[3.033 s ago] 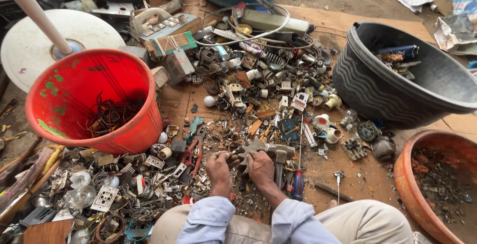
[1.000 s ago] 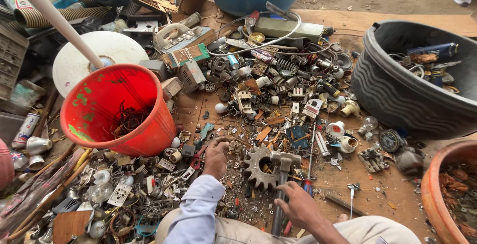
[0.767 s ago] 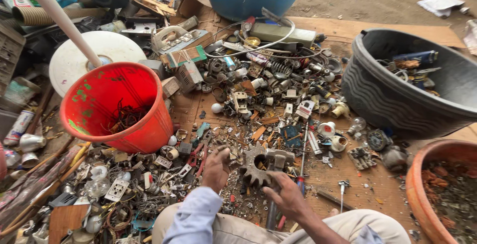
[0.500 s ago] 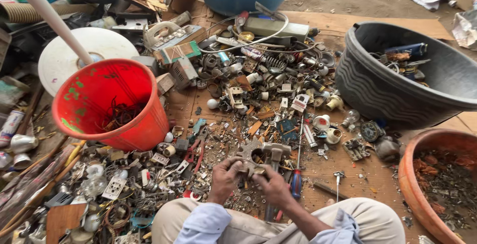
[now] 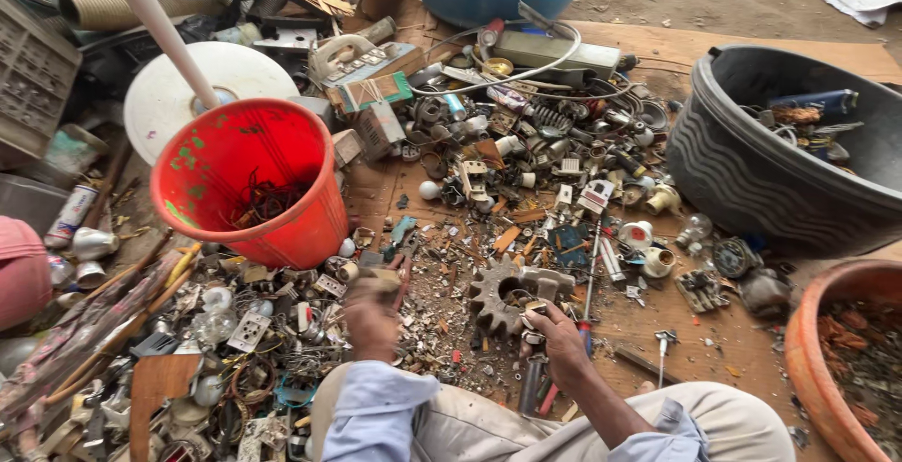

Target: The person sits on the ground and uses a hammer to break apart a wooden-framed electronic device, separating the internal components from the casing. They then pick up a metal gear and repeatedly strike it with the hammer to deform it.

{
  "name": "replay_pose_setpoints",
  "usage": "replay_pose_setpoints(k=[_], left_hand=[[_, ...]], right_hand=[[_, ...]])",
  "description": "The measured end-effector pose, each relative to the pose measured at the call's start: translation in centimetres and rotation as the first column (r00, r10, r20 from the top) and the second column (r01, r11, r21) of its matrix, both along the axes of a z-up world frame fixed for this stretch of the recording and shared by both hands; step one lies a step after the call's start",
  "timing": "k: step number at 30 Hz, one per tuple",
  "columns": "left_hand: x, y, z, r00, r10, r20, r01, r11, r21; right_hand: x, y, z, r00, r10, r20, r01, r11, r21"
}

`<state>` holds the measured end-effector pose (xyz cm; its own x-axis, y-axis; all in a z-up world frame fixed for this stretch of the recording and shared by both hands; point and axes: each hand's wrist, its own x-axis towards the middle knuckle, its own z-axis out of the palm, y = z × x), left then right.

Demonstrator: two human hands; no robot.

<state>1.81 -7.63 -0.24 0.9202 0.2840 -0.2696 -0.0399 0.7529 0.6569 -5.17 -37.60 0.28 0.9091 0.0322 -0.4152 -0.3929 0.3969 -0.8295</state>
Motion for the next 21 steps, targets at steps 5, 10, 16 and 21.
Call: replay_pose_setpoints(k=[5,10,16,21], left_hand=[[-1.7,3.0,0.3,0.86,0.507,-0.063,-0.501,0.861,0.085],[-1.9,-6.4,-3.1,0.725,-0.689,0.002,0.374,0.396,0.839],[-2.8,-9.9,-3.7,0.748,-0.616,-0.249,0.648,0.596,0.474],[-2.2,-9.3,-4.8,0.897,-0.405,-0.177,0.398,0.566,0.722]], right_hand=[[-0.4,-0.3,0.8,0.997,0.056,0.055,-0.061,0.994,0.095],[-0.3,0.1,0.4,0.972,0.233,0.023,-0.233,0.972,0.03],[0.6,-0.3,0.1,0.994,0.107,-0.004,-0.103,0.95,-0.296],[0.9,-0.1,-0.2,0.986,0.167,-0.02,-0.145,0.783,-0.604]])
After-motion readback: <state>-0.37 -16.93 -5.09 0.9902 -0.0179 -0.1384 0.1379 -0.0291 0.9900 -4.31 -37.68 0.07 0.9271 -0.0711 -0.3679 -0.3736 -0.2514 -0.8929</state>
